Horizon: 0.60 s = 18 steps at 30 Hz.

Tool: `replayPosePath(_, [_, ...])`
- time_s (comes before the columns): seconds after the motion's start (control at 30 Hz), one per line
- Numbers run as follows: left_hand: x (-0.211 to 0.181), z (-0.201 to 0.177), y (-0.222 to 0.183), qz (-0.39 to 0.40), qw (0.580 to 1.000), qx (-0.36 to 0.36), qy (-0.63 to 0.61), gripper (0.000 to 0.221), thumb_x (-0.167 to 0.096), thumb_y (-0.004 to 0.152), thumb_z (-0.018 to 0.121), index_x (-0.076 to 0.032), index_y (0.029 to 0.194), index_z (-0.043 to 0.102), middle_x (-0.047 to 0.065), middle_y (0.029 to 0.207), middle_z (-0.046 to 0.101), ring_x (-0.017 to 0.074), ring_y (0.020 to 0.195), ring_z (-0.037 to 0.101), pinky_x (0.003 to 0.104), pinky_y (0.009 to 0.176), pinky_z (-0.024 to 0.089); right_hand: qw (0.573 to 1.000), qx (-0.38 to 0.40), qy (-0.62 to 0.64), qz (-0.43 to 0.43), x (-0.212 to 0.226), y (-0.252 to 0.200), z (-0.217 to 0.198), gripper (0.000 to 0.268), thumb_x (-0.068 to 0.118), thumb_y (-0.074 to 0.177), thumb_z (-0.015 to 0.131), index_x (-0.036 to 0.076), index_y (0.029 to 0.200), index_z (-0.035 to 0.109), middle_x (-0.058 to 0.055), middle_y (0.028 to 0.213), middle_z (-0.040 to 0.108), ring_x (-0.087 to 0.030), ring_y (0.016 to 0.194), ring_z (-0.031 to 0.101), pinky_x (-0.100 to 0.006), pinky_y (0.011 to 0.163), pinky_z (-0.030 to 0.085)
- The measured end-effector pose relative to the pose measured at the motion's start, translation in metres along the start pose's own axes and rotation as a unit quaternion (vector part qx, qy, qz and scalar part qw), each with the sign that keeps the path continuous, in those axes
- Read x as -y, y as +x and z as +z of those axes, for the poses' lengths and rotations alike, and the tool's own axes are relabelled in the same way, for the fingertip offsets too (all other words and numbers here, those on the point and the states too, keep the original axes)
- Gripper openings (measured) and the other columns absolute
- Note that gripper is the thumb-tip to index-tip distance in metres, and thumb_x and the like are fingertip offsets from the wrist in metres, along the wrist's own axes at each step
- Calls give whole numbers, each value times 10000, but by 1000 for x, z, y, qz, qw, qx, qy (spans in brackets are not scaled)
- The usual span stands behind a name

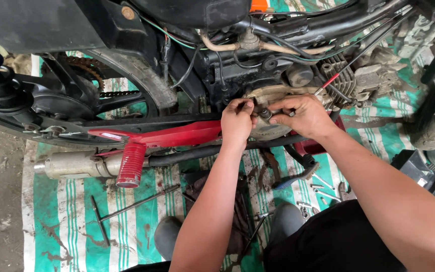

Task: Inspecting and repairing motorcycle components including the dashboard and engine area

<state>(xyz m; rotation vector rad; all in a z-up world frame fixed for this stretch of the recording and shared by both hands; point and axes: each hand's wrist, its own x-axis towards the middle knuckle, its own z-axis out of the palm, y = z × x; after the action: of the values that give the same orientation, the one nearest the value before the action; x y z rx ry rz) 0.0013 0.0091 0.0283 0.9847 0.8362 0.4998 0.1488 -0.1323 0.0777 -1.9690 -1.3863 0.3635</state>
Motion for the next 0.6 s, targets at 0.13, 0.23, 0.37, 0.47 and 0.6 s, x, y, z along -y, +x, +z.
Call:
replayPosePath(0.13, [9,1,8,1,1000,3,-17,229,-128,1082,670,29,1214,770,188,836,734,199,632,755,299,522,667,1000,3,6,2,1,1,-1,383,205,809,1003,275,1172,906,11,627,611,-162,626,590,-357,677,511])
replayPosePath(0.23, [10,2,8,-4,1000,-1,-24,244,-132,1067,688,47,1215,765,188,835,729,200,635,749,300,533,662,1000,5,2,-13,7,1,-3,409,201,800,1011,272,1188,904,5,630,615,-191,621,615,-374,675,516])
replayPosePath(0.37, [17,2,9,-5,999,-11,-40,278,-141,1057,709,78,1225,747,197,843,730,193,650,736,302,542,651,1000,4,-1,-9,1,1,-1,411,203,803,1009,286,1191,904,16,641,622,-171,631,619,-358,669,516])
replayPosePath(0.47, [10,0,1,-12,999,-12,-47,341,-190,1036,763,100,1212,731,205,834,735,196,651,733,316,542,650,1000,19,1,-2,-3,-1,-4,450,149,790,987,278,1212,898,17,649,622,-174,634,616,-365,661,521])
replayPosePath(0.6, [5,-5,-11,-47,998,-14,-34,387,-243,1119,669,100,1296,692,157,869,744,167,699,722,299,570,642,999,34,8,12,4,-3,-14,559,-35,745,849,129,1280,856,-43,696,664,-226,661,646,-396,668,543])
